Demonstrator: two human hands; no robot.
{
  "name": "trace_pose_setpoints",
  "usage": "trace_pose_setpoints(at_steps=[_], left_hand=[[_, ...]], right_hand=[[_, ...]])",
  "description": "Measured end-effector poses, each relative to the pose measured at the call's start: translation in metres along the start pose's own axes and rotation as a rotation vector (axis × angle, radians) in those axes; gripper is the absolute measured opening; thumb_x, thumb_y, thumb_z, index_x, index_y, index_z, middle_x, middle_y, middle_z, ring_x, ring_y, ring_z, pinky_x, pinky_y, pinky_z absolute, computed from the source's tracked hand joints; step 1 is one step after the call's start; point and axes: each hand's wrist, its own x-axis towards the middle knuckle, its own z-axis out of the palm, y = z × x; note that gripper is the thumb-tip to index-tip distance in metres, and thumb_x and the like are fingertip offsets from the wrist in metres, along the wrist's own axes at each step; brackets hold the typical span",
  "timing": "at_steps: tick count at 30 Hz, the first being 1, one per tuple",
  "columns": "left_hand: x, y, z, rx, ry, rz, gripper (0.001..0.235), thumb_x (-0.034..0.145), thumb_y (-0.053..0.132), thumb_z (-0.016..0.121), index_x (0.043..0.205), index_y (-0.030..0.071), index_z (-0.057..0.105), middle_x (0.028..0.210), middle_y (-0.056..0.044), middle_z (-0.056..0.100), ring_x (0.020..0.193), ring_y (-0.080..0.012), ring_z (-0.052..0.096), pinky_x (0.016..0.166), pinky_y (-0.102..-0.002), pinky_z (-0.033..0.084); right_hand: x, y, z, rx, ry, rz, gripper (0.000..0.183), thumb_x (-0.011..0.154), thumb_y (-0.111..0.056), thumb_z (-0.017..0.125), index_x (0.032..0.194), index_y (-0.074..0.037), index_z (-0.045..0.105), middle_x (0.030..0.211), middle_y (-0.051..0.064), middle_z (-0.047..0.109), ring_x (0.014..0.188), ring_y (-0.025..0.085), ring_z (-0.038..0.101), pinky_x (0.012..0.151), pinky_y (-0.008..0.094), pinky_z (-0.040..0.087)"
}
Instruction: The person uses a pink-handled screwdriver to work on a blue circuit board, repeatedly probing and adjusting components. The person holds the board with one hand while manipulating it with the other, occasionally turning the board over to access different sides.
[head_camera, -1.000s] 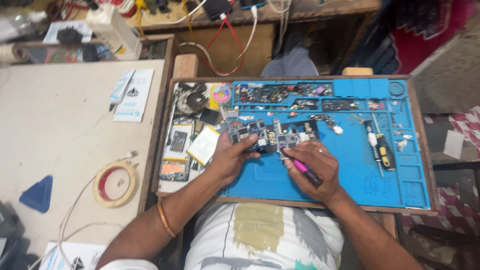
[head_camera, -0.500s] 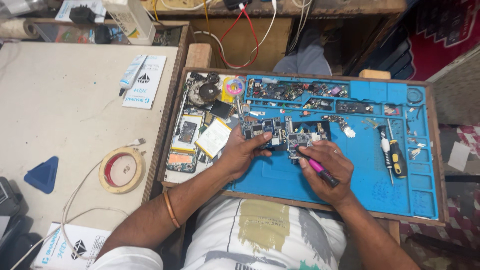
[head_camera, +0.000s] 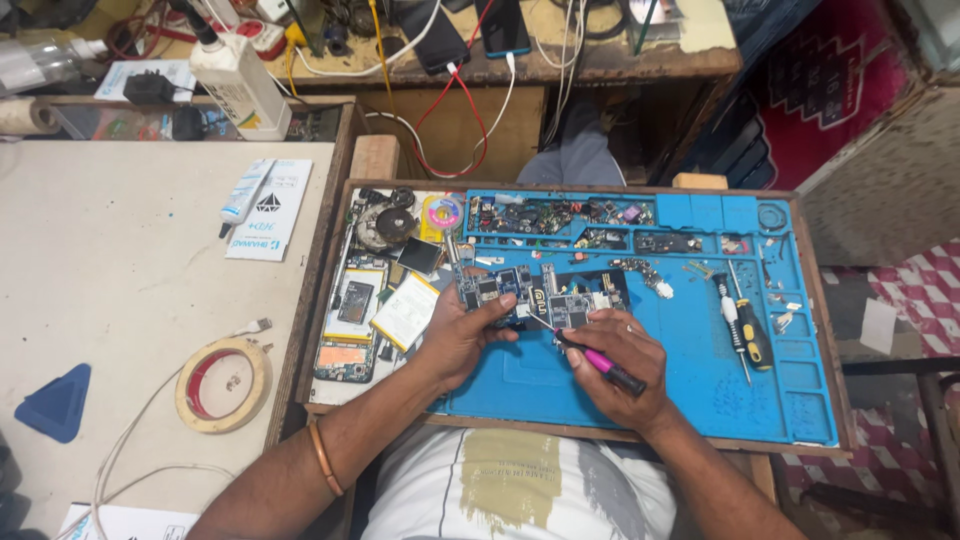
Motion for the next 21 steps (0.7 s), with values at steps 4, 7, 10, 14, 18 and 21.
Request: trace_pose_setpoints(at_steps=[4, 7, 10, 14, 18, 21], left_hand=[[-0.0019, 0.003, 0.0024, 0.028, -0.02, 0.003, 0.048, 0.088, 0.014, 0.077, 0.128, 0.008, 0.052, 0.11, -0.006, 0.071, 0.092, -0.0135, 0.071, 0.062, -0.027, 0.061], [-0.0032, 0.0049, 0.0034, 0.045, -0.028, 0.017, 0.048, 0.088, 0.014, 0.077, 0.129, 0.008, 0.054, 0.11, -0.005, 0.071, 0.092, -0.0132, 0.07, 0.062, -0.026, 0.061], [-0.0037, 0.0054, 0.0033, 0.025, -0.033, 0.022, 0.046, 0.089, 0.014, 0.077, 0.129, 0.008, 0.054, 0.11, -0.006, 0.071, 0.093, -0.0136, 0.07, 0.064, -0.027, 0.061], [-0.0014, 0.0031, 0.0032, -0.04, -0.001, 0.021, 0.045, 0.09, 0.014, 0.075, 0.128, 0.01, 0.051, 0.111, -0.006, 0.069, 0.092, -0.0156, 0.07, 0.067, -0.031, 0.063], [0.0017, 0.001, 0.0027, -0.069, 0.017, 0.005, 0.044, 0.091, 0.015, 0.073, 0.127, 0.012, 0.048, 0.112, -0.007, 0.068, 0.095, -0.0165, 0.071, 0.071, -0.035, 0.065], [0.0005, 0.0024, 0.0018, -0.066, -0.03, 0.006, 0.042, 0.093, 0.017, 0.071, 0.128, 0.011, 0.049, 0.112, -0.006, 0.068, 0.095, -0.0166, 0.071, 0.071, -0.034, 0.065]], right_hand=[[0.0001, -0.0006, -0.0013, -0.012, 0.071, 0.009, 0.022, 0.09, -0.007, 0.074, 0.111, -0.004, 0.073, 0.102, 0.009, 0.078, 0.098, 0.024, 0.073, 0.098, 0.041, 0.055], [0.0016, -0.0017, 0.0012, -0.033, 0.04, 0.009, 0.023, 0.087, -0.006, 0.074, 0.11, -0.004, 0.075, 0.102, 0.01, 0.078, 0.097, 0.023, 0.074, 0.098, 0.041, 0.055], [0.001, -0.0046, 0.0031, -0.07, -0.004, -0.032, 0.022, 0.085, -0.006, 0.076, 0.107, -0.006, 0.076, 0.094, 0.007, 0.077, 0.091, 0.021, 0.074, 0.097, 0.041, 0.055], [0.0021, -0.0049, 0.0024, -0.057, 0.033, -0.052, 0.021, 0.087, -0.006, 0.075, 0.108, -0.006, 0.075, 0.098, 0.007, 0.078, 0.092, 0.02, 0.075, 0.097, 0.04, 0.055], [0.0037, -0.0031, 0.0018, -0.049, 0.04, -0.023, 0.023, 0.088, -0.005, 0.074, 0.111, -0.005, 0.074, 0.103, 0.009, 0.078, 0.095, 0.021, 0.075, 0.094, 0.039, 0.055], [0.0033, -0.0041, 0.0049, -0.066, -0.001, -0.026, 0.024, 0.086, -0.005, 0.076, 0.11, -0.006, 0.075, 0.101, 0.008, 0.078, 0.093, 0.02, 0.075, 0.096, 0.04, 0.054]])
